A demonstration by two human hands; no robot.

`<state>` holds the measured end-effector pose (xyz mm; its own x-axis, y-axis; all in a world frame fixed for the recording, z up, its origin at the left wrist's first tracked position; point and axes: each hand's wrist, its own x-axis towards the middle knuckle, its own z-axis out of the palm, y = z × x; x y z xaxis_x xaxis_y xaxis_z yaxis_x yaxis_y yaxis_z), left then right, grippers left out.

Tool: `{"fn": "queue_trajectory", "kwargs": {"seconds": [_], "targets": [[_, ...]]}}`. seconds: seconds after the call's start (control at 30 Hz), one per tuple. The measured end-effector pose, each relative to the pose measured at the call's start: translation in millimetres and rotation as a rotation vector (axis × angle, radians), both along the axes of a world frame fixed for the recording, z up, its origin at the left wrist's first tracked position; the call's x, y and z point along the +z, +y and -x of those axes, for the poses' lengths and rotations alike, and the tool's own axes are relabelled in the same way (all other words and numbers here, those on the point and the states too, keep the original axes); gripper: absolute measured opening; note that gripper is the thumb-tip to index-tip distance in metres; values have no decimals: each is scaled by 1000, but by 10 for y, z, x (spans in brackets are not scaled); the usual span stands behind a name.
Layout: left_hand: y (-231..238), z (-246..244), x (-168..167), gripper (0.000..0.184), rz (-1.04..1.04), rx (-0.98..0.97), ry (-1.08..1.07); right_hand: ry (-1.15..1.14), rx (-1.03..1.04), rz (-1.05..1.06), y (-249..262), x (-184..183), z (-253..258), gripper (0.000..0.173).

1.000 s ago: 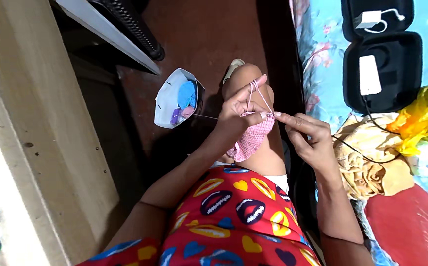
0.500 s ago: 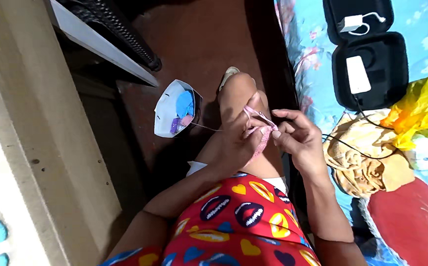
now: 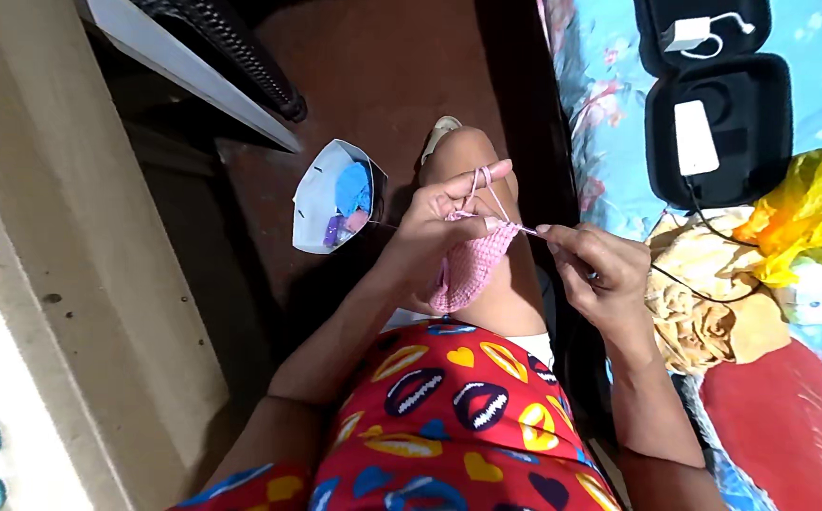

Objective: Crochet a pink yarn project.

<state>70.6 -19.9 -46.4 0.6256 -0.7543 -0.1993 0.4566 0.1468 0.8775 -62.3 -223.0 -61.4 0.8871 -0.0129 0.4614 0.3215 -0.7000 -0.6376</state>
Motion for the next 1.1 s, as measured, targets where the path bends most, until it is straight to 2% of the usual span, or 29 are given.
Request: {"fn": "queue_trajectory", "kwargs": {"seconds": [0.13,0.27,0.37,0.43,0.5,0.6,0.73,0.87,1.1], "targets": [[15,-36,-57,55,26,-14,38,39,42,-65,-54,-32,-1,24],[-47,68,-6,56,-42,22,-226,148,89,-221,17,-7,-25,26],[-90,174,9,53,-25,49,-371,237,135,-463,99,9,-63,31],[-87,192,10,52,-32,71,-351,257,132,-591,118,0,-75,31],[-84,178,5,52,-17,121,-256,245,133,-606,89,-24,-69,30],[-78,168,33,52,-28,160,-122,234,107,-447,18,-24,-55,29],[-96,159,50,47,-36,190,-107,209,88,-160,-100,13,-64,36],[-96,151,55,46,-84,209,-183,176,103,-2,-154,49,-76,41],[-107,187,81,43,-106,246,-364,130,14,208,-74,118,-70,42]]}}
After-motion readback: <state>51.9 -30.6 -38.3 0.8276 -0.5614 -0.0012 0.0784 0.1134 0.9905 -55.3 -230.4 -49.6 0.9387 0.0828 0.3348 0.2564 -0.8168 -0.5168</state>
